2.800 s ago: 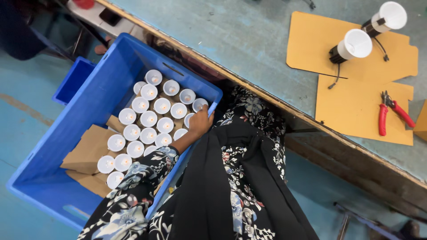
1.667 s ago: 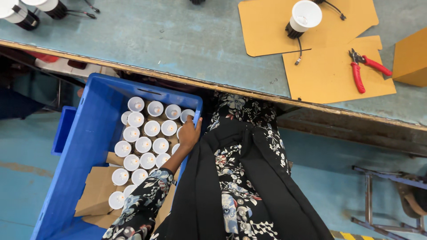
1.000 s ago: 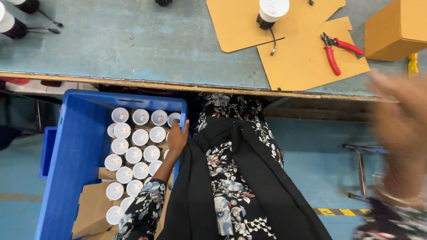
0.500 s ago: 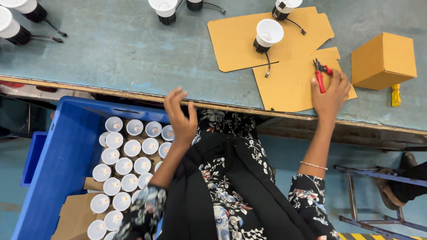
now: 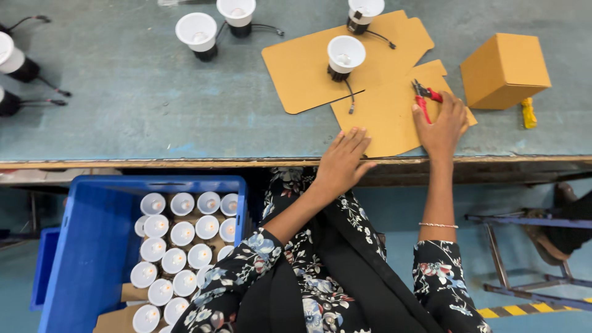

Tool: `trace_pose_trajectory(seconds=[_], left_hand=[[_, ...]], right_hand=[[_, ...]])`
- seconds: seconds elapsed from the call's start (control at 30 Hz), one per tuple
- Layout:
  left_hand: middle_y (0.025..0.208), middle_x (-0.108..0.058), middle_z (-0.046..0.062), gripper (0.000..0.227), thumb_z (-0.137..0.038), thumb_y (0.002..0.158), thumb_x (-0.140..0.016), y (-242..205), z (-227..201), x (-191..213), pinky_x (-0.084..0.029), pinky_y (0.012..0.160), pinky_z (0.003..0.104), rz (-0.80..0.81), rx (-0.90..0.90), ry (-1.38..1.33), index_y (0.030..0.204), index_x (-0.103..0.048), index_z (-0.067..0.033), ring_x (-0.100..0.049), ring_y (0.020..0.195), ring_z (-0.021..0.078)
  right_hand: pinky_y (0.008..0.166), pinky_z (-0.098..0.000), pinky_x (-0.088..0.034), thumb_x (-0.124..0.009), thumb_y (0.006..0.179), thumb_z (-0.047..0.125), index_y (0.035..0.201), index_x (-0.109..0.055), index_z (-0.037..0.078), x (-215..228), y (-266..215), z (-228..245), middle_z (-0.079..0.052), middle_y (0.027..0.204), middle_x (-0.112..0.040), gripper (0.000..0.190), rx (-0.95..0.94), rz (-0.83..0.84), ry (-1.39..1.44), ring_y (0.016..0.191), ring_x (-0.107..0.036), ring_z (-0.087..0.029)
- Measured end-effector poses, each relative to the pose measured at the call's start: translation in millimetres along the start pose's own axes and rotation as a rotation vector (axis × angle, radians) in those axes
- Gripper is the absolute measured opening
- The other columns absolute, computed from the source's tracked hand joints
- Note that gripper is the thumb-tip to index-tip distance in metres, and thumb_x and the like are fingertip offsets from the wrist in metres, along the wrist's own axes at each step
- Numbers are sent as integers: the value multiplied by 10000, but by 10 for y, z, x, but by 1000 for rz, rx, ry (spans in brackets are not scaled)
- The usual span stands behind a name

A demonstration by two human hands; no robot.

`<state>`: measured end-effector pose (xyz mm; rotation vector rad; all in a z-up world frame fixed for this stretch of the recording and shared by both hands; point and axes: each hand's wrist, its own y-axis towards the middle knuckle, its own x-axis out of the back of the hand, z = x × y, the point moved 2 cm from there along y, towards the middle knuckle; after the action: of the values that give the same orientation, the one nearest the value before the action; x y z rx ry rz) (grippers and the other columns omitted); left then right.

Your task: The person opens a cardboard box and removes metal spring clips, then uses wire cutters to trim wires on a white light fixture. They continue to handle and inspect the spring clips from the box while the light fixture and cutters remain on the table.

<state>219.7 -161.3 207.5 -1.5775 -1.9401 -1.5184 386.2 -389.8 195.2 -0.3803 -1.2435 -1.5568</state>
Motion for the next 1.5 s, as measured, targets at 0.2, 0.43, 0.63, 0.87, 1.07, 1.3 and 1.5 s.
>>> trace_pose_trajectory(seconds=[0.2, 0.43, 0.63, 0.87, 1.07, 1.3, 1.5], left_hand=[[1344, -651, 181, 486, -364, 938, -637, 73, 121, -156, -341, 1184, 494, 64, -80, 152, 1269, -637, -8, -569, 1317, 299], [1268, -666, 282, 439, -287, 1033, -586, 45, 161, -244, -440, 1132, 424, 37, -309, 386, 1227, -631, 105, -644, 1218, 347], [1281, -691, 229, 366, -164, 951, -582, -150, 382, 128, -463, 1121, 383, 91, -334, 457, 1230, -654, 63, -661, 1232, 296], [1299, -689, 164, 303, -209, 1004, -651, -525, 507, 904, -452, 1096, 425, 89, -161, 104, 1219, -657, 4, -643, 1260, 287], [1398, -646, 120, 268, -102, 1014, -644, -704, 477, 1042, -414, 1194, 456, -115, 142, -86, 1273, -657, -36, -567, 1380, 282], [1430, -578, 150, 296, -174, 872, -757, -731, 381, 1017, -334, 1168, 487, -141, 123, -60, 1162, -732, -117, -502, 1388, 304], [1425, -604, 113, 301, -277, 888, -837, -769, 493, 888, -366, 1175, 484, -154, 128, -5, 1140, -753, -137, -526, 1394, 285]], right_hand=[[1094, -609, -288, -765, 964, 468, 1405, -558, 88, 24, 31, 0, -153, 1370, -535, 618, -3, 59, -58, 1306, -442, -385], [1045, -609, -307, -760, 953, 493, 1397, -545, 85, 78, 41, 22, -170, 1317, -526, 640, 30, 61, -94, 1275, -441, -388], [1032, -574, -320, -760, 938, 519, 1372, -545, 78, 168, -249, 385, -168, 1273, -527, 654, 69, 50, -152, 1216, -452, -384], [1034, -549, -324, -734, 966, 533, 1421, -508, 41, 264, -759, 890, -187, 1296, -510, 707, 126, 53, -195, 1189, -451, -375], [991, -571, -350, -695, 1013, 508, 1453, -486, -13, 269, -737, 913, -241, 1265, -486, 713, 146, 185, -277, 1143, -451, -418], [941, -604, -399, -689, 943, 381, 1435, -466, -24, 414, -604, 826, -258, 1277, -461, 675, 170, 422, -260, 1145, -445, -468], [1026, -597, -390, -712, 882, 196, 1412, -470, -16, 362, -744, 826, -242, 1299, -444, 620, 236, 269, -209, 1246, -435, -449]])
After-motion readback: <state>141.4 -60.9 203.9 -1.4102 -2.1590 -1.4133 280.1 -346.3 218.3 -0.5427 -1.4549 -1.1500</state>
